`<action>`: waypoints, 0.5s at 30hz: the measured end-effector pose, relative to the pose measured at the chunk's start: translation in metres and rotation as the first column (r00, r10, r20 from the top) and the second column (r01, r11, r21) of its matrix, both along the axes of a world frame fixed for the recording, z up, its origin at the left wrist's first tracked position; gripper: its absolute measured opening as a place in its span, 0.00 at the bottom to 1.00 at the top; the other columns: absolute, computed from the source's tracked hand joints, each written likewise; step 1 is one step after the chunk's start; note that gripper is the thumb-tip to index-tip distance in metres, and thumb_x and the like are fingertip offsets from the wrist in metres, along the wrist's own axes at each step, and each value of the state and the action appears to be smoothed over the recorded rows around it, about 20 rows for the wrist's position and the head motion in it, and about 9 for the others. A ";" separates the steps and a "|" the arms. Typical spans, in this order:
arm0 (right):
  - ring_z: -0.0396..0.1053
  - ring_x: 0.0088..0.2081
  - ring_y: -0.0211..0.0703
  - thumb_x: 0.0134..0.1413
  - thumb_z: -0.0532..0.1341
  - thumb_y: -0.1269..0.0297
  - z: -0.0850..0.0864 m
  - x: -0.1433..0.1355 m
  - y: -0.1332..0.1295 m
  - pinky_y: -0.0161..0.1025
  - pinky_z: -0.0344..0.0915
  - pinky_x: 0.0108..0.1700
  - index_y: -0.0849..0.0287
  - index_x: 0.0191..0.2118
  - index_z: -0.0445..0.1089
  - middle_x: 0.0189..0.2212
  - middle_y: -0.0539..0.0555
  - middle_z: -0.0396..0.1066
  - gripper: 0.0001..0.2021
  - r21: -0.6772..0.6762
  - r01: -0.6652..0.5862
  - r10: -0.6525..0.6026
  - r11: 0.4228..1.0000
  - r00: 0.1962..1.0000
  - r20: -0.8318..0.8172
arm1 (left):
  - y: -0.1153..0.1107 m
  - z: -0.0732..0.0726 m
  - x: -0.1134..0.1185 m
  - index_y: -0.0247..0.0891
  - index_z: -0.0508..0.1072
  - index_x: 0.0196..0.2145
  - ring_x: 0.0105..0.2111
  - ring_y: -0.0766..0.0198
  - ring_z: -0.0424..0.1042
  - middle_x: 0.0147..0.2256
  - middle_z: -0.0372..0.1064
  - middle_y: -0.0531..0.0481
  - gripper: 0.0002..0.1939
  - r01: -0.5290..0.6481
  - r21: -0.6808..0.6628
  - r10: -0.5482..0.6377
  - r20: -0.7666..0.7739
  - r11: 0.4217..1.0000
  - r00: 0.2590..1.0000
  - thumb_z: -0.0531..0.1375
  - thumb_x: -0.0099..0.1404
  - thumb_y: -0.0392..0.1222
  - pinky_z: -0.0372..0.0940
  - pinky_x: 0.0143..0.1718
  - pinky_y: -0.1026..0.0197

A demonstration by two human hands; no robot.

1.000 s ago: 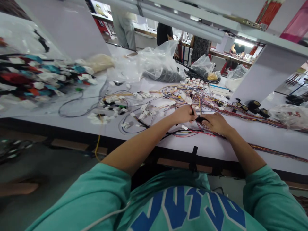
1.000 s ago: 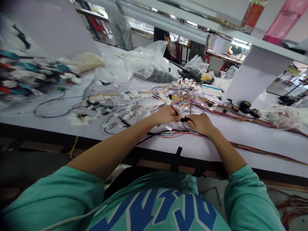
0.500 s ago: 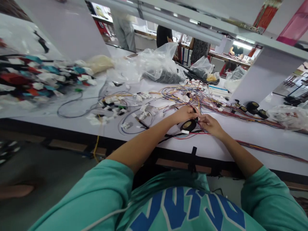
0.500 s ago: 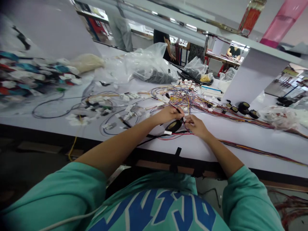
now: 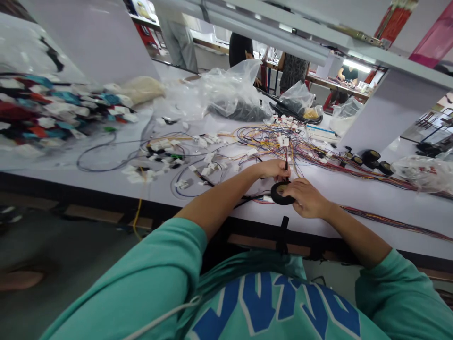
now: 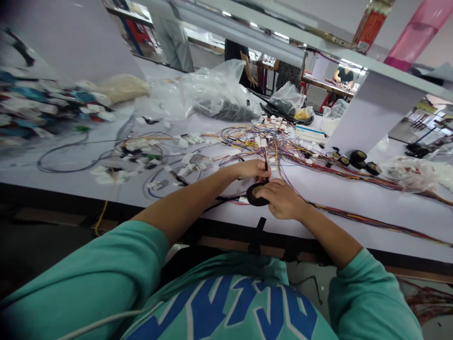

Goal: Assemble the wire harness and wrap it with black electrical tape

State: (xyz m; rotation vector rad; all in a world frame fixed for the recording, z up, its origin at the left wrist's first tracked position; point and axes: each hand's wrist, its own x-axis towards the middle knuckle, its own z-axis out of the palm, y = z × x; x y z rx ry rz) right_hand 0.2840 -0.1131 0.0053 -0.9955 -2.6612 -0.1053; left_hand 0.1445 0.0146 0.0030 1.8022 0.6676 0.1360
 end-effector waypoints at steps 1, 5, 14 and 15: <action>0.67 0.39 0.43 0.46 0.52 0.71 0.003 0.007 -0.004 0.44 0.53 0.49 0.59 0.42 0.64 0.38 0.55 0.72 0.14 -0.029 0.033 -0.034 0.999 0.999 -0.023 | -0.002 0.002 -0.004 0.33 0.64 0.23 0.16 0.72 0.62 0.16 0.62 0.56 0.06 -0.002 -0.002 0.002 -0.022 1.000 1.000 0.54 0.55 0.37 0.57 0.20 0.70; 0.68 0.34 0.45 0.50 0.54 0.58 0.016 0.026 -0.010 0.46 0.51 0.47 0.63 0.44 0.62 0.33 0.58 0.73 0.17 -0.097 0.244 -0.235 0.965 0.967 0.095 | -0.016 0.014 -0.017 0.33 0.64 0.24 0.19 0.72 0.66 0.21 0.67 0.53 0.06 0.027 0.107 -0.019 -0.077 0.994 0.997 0.51 0.57 0.35 0.59 0.23 0.70; 0.63 0.44 0.47 0.46 0.51 0.72 0.000 0.007 0.019 0.44 0.52 0.46 0.59 0.38 0.68 0.41 0.59 0.69 0.13 -0.016 0.434 -0.434 0.901 0.901 -0.002 | -0.049 0.046 -0.014 0.33 0.72 0.26 0.25 0.68 0.69 0.21 0.69 0.51 0.12 0.084 0.683 0.019 -0.142 0.725 0.990 0.50 0.59 0.37 0.58 0.28 0.68; 0.63 0.44 0.47 0.45 0.51 0.73 -0.006 0.007 0.022 0.43 0.53 0.45 0.59 0.37 0.69 0.42 0.59 0.69 0.13 -0.054 0.451 -0.454 0.891 0.887 -0.086 | -0.048 0.047 -0.011 0.33 0.73 0.26 0.26 0.67 0.69 0.22 0.70 0.50 0.13 0.088 0.737 0.034 -0.149 0.670 0.988 0.51 0.60 0.37 0.57 0.28 0.67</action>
